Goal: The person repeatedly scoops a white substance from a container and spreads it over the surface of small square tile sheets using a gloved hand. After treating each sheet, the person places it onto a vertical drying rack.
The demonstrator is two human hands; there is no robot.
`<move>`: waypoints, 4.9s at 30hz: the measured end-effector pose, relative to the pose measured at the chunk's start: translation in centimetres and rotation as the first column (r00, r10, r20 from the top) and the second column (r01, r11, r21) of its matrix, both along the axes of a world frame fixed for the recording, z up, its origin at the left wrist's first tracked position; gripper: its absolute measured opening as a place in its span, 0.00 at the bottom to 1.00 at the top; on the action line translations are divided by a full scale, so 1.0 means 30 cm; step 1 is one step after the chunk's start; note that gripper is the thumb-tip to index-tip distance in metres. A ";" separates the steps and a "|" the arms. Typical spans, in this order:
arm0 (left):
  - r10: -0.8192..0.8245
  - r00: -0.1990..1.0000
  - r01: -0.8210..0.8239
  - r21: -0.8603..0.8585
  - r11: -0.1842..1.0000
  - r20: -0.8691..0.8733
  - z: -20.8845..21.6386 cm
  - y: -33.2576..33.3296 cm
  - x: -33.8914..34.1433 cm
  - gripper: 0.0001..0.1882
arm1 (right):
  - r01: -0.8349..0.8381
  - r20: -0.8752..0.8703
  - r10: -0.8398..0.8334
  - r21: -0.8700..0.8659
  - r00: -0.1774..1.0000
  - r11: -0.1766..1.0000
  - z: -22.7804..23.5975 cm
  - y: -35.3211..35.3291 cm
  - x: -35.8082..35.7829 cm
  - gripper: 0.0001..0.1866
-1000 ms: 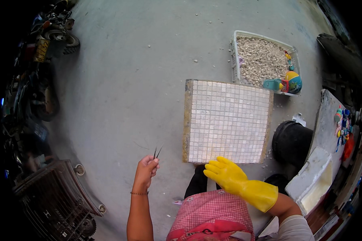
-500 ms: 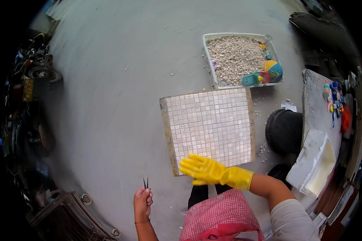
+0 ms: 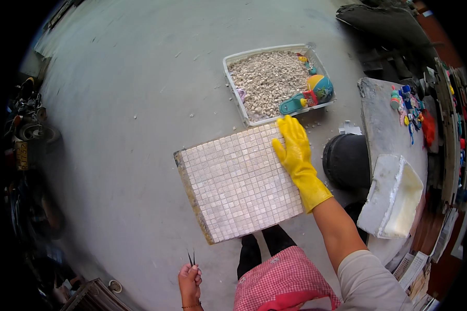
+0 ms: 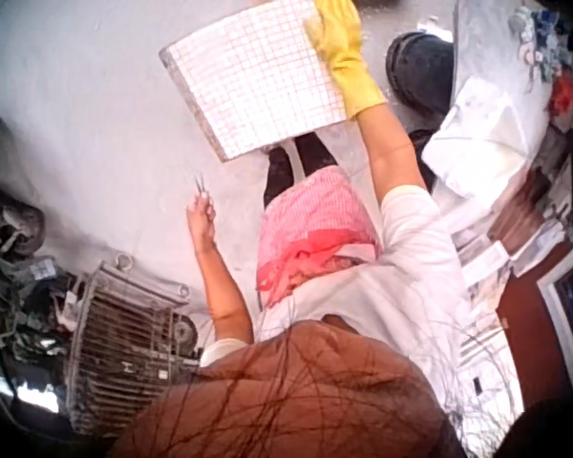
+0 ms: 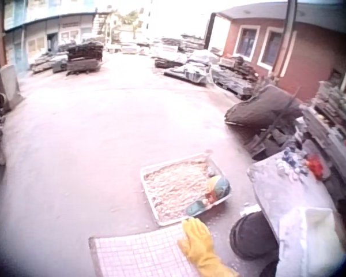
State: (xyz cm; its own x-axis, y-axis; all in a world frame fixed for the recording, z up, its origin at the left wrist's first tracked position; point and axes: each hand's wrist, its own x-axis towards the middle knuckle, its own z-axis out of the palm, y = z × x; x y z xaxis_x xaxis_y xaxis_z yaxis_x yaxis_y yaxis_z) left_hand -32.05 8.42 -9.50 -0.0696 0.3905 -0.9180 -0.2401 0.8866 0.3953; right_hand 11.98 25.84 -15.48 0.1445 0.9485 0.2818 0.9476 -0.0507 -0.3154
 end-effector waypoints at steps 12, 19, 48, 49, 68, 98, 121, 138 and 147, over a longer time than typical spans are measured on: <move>-0.138 0.989 0.140 -0.041 0.989 0.057 0.015 -0.040 0.207 0.04 | -0.456 -0.411 0.393 -0.064 0.822 0.887 0.000 -0.206 -0.351 0.29; -0.101 0.994 0.100 -0.012 0.995 -0.048 0.006 -0.098 0.173 0.03 | 0.192 -0.128 -0.193 -0.014 0.973 0.981 0.047 -0.314 -0.146 0.28; 0.159 0.963 -0.138 0.109 0.984 -0.218 0.015 -0.151 0.056 0.04 | -0.476 -0.265 0.431 -0.135 0.862 0.869 0.019 -0.331 -0.401 0.27; 0.179 0.962 -0.157 0.117 0.981 -0.207 0.013 -0.149 0.053 0.03 | -0.697 -0.284 0.641 -0.179 0.713 0.695 -0.010 -0.410 -0.469 0.28; 0.360 0.928 -0.351 0.096 0.932 -0.100 -0.014 -0.251 0.019 0.03 | -0.982 -0.512 0.838 -0.100 0.187 0.158 -0.005 -0.443 -0.661 0.28; 0.319 0.943 -0.317 0.036 0.948 -0.092 -0.026 -0.309 0.088 0.04 | -0.451 -0.057 0.448 -0.179 0.892 0.875 0.041 -0.041 -0.503 0.30; 0.233 0.965 -0.235 -0.002 0.972 -0.122 -0.012 -0.251 0.185 0.03 | -0.685 -0.237 0.672 0.031 0.702 0.728 -0.011 0.224 -0.580 0.29; 0.064 0.993 -0.068 -0.036 0.997 -0.096 0.007 -0.232 0.333 0.03 | -0.551 -0.316 0.553 0.102 0.771 0.828 -0.046 0.219 -0.384 0.30; 0.076 0.997 -0.076 -0.030 0.997 -0.003 0.023 -0.218 0.440 0.04 | -0.246 -0.218 0.217 -0.116 0.951 0.962 0.077 -0.037 -0.218 0.33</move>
State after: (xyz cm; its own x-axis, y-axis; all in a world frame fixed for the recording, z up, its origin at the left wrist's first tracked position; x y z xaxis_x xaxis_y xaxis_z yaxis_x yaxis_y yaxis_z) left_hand -18.86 1.90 -8.81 -0.1000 0.3558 -0.9292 -0.3068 0.8773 0.3690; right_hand 5.43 24.72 -13.18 -0.0439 0.9903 0.1317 0.8557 0.1053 -0.5067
